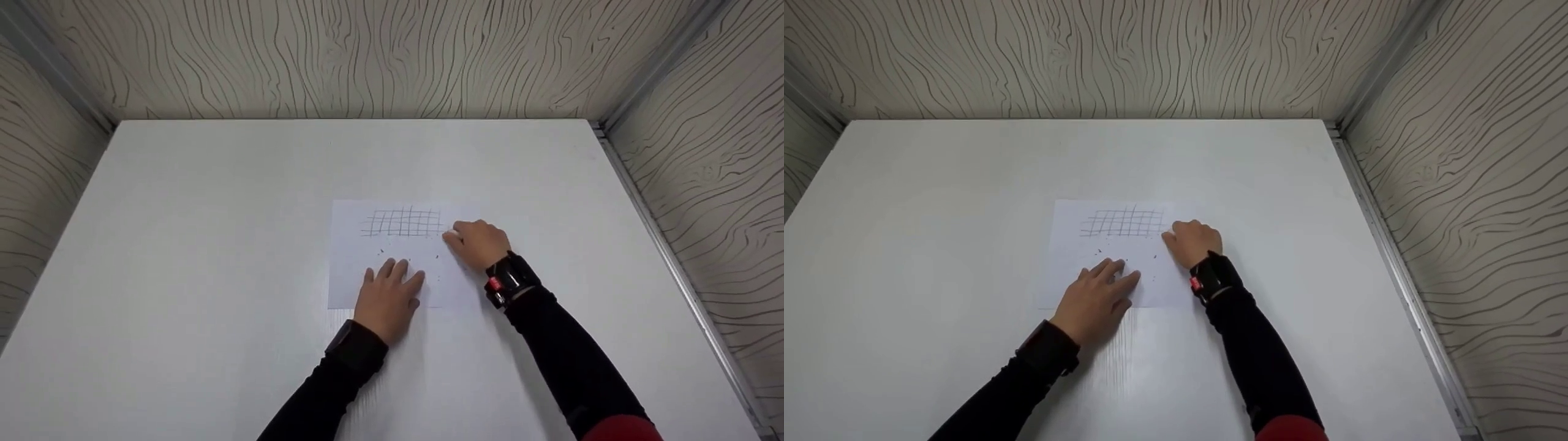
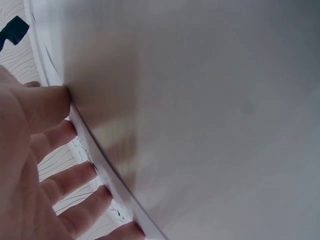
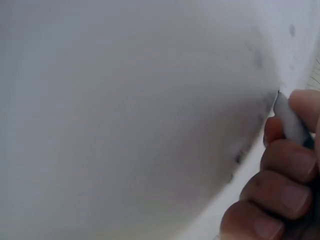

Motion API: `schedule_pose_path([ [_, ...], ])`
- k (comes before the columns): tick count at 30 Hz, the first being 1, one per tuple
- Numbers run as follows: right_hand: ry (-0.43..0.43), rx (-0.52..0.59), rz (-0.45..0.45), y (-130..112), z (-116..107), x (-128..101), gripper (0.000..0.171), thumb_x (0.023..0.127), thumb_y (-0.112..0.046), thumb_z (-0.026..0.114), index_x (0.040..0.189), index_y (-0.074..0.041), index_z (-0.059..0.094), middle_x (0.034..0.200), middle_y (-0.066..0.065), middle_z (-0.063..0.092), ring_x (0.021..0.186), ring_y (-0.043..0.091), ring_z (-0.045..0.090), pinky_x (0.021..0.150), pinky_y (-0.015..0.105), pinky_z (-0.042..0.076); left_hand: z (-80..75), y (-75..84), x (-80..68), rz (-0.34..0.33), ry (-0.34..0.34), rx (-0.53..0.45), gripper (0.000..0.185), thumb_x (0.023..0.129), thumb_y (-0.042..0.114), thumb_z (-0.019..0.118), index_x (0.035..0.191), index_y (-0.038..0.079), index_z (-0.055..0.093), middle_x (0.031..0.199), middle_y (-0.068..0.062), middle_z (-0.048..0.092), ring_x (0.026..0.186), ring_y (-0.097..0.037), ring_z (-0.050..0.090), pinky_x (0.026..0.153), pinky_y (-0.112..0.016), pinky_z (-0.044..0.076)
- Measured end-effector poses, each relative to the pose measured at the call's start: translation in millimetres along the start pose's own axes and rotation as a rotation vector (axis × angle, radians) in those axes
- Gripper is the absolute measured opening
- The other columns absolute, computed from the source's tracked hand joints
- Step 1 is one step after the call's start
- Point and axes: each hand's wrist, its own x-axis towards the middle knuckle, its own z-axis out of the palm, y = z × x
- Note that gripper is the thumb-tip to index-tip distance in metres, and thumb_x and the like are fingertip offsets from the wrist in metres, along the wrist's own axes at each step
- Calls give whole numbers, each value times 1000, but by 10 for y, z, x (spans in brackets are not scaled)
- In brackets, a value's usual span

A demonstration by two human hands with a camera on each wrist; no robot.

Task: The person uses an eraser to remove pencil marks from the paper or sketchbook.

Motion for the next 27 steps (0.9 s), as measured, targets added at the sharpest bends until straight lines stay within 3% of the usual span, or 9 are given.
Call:
schedule_pose_path([
  [6, 120, 5, 112, 167, -40, 35, 36, 110, -31, 54, 99, 0, 69, 80, 15, 65, 72, 27, 56, 67, 39, 48, 1, -25, -6, -2, 17, -17, 43, 100, 31, 73, 142, 25, 67, 146, -7, 65, 143, -32, 58, 113, -59, 51],
  [10, 145, 43, 69, 171, -80, 49, 37, 110, -31, 55, 89, -1, 63, 71, 8, 53, 66, 23, 49, 59, 31, 36, -29, -79, -52, -25, 3, -61, 38, 98, 27, 75, 136, 23, 70, 142, -8, 67, 141, -33, 59, 112, -62, 51],
  [14, 160, 57, 20, 100, -98, 44, 37, 110, -32, 55, 87, -3, 61, 69, 5, 50, 64, 21, 48, 57, 29, 33, -73, -91, -75, -58, 16, -85, 31, 97, 26, 76, 127, 21, 74, 136, -9, 68, 138, -33, 59, 110, -65, 50],
  [18, 143, 48, 2, 13, -83, 26, 36, 110, -32, 54, 93, -2, 65, 72, 8, 56, 66, 22, 50, 60, 32, 37, -77, -34, -57, -35, 25, -76, 37, 98, 29, 74, 134, 21, 71, 146, -9, 64, 144, -34, 56, 114, -64, 48],
  [24, 38, 14, -24, -56, 3, 19, 35, 110, -34, 53, 101, -4, 67, 79, 12, 65, 71, 24, 55, 67, 38, 46, -60, 23, -24, 7, -74, -56, 47, 100, 37, 71, 146, 31, 63, 156, -6, 58, 148, -33, 51, 116, -63, 46],
  [27, 38, -18, -19, -38, 6, 42, 34, 110, -36, 55, 99, -6, 67, 78, 11, 63, 71, 24, 54, 67, 39, 46, -75, 22, -14, 12, -90, -42, 46, 101, 38, 70, 146, 33, 63, 156, -5, 59, 149, -33, 51, 117, -63, 46],
])
